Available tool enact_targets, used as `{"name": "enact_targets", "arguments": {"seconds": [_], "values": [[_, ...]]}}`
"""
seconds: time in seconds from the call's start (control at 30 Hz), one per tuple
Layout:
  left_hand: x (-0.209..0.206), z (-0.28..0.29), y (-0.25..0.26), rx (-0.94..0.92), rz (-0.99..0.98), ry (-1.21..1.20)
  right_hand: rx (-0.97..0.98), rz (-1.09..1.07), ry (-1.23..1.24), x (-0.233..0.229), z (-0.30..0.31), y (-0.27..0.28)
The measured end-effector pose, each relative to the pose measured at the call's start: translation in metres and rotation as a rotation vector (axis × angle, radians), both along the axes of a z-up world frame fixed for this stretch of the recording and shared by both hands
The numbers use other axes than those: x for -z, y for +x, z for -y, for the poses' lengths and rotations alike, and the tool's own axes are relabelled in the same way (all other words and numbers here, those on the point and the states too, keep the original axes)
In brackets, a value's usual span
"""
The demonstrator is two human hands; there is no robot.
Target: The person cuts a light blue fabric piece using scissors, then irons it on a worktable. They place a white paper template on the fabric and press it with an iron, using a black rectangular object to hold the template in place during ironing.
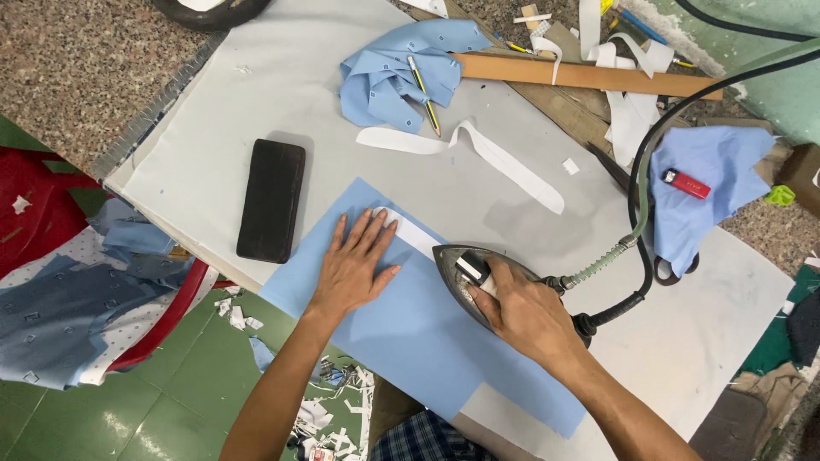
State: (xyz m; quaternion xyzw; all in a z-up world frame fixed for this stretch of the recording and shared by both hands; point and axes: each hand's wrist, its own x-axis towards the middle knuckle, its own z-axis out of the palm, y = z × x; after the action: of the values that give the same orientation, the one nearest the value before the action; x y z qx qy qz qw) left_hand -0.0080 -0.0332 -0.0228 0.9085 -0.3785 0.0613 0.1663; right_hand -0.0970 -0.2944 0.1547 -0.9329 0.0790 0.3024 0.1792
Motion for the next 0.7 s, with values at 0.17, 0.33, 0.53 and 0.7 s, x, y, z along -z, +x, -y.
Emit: {"name": "enact_targets", "arguments": {"seconds": [0.17, 0.33, 0.53, 0.7], "values": [[0.003, -0.001, 0.001, -0.023, 0.000, 0.005, 0.001, 0.011, -0.026, -0.001, -0.002, 0.001], [0.002, 0.000, 0.001, -0.046, -0.023, -0.001, -0.014, 0.026, -0.085, 0.004, -0.004, 0.001], [0.000, -0.001, 0.002, -0.053, -0.055, 0.018, -0.039, 0.047, -0.115, 0.006, -0.014, 0.013], [-0.002, 0.000, 0.002, -0.060, -0.058, 0.032, -0.046, 0.081, -0.094, 0.009, -0.023, 0.028]]}}
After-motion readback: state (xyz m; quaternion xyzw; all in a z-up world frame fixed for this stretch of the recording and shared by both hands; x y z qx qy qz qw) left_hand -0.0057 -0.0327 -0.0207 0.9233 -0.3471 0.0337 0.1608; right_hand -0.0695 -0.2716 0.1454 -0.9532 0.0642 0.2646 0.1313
